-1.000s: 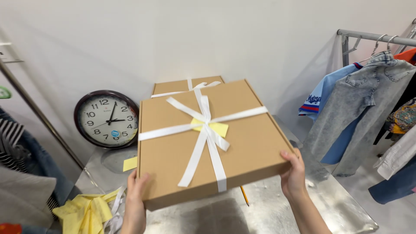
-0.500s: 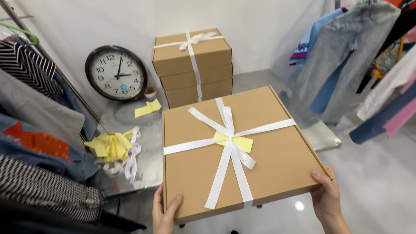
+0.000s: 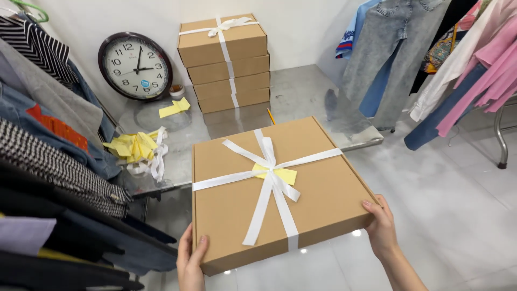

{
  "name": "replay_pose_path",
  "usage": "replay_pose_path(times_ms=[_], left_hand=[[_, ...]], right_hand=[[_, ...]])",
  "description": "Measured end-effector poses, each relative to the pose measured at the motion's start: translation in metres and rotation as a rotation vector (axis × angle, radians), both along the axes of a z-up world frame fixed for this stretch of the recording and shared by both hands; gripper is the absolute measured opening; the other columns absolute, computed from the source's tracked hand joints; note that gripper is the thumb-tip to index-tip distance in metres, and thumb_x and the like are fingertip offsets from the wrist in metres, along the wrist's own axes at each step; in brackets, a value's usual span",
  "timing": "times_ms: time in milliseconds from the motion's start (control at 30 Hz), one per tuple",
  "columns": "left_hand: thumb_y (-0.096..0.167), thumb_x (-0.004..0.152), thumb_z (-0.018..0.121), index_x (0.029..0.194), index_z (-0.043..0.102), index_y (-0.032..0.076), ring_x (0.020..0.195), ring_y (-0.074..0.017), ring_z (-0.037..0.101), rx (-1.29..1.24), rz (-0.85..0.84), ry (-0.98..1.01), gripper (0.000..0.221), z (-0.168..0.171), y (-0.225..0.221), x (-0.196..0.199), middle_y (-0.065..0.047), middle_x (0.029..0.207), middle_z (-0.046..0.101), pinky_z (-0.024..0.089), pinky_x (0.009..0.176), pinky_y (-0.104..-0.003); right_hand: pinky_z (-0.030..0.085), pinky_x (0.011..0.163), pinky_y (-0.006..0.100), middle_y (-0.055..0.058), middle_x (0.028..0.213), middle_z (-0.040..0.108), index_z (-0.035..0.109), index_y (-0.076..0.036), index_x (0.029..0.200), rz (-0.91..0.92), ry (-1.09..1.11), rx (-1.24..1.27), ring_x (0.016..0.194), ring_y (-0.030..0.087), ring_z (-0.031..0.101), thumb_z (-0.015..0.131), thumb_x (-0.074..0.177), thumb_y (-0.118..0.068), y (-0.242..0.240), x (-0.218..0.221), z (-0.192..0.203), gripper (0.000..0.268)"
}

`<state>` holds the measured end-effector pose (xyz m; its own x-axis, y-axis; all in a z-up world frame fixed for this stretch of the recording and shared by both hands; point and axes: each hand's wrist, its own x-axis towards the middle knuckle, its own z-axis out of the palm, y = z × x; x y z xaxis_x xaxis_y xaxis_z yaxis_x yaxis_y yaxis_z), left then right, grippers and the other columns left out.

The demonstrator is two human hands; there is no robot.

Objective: Writing on a label, attaching it to a box, stacking the box, and then moving it to another location

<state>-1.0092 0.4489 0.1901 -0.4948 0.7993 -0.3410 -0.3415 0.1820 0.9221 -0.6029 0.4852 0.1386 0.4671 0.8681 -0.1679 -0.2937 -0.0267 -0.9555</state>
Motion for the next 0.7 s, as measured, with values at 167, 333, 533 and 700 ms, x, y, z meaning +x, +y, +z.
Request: replay_pose_path(times_ms=[167,333,533,700], left_hand=[[0.008,0.089,0.061,0.152,0.054,0.006,0.127,-0.0229,0.059,0.048,0.054,-0.052,0.063,-0.006,-0.055,0.023,-0.010,0.148,0.062,0.044,0.103,-0.034],[0.015,0.092,0.058,0.154,0.051,0.009,0.129,-0.0191,0.058,0.015,0.056,-0.051,0.062,0.015,-0.145,0.082,-0.006,0.151,0.060,0.042,0.100,-0.032],[0.020,0.091,0.055,0.157,0.049,0.017,0.131,-0.0146,0.055,-0.074,0.020,-0.073,0.066,0.015,-0.258,0.155,0.004,0.152,0.058,0.042,0.098,-0.034],[0.012,0.090,0.057,0.153,0.049,0.014,0.126,-0.0237,0.059,-0.112,0.000,-0.121,0.063,0.014,-0.332,0.192,-0.006,0.146,0.062,0.043,0.096,-0.037]], right_hand=[[0.029,0.068,0.029,0.003,0.088,0.049,0.045,-0.011,0.091,0.065,-0.012,0.039,0.081,0.016,0.045,0.064,0.087,-0.022,-0.043,0.029,-0.008,0.022],[0.032,0.068,0.029,0.003,0.088,0.050,0.045,-0.011,0.089,0.140,-0.056,0.023,0.081,0.016,0.045,0.064,0.087,-0.022,-0.110,0.079,-0.008,0.022],[0.033,0.069,0.028,0.000,0.090,0.050,0.046,-0.012,0.091,0.148,-0.095,0.023,0.082,0.013,0.046,0.063,0.086,-0.022,-0.211,0.146,-0.003,0.020],[0.031,0.069,0.026,0.000,0.087,0.050,0.047,-0.013,0.092,0.114,-0.079,0.033,0.079,0.013,0.046,0.063,0.086,-0.020,-0.297,0.197,-0.011,0.018]])
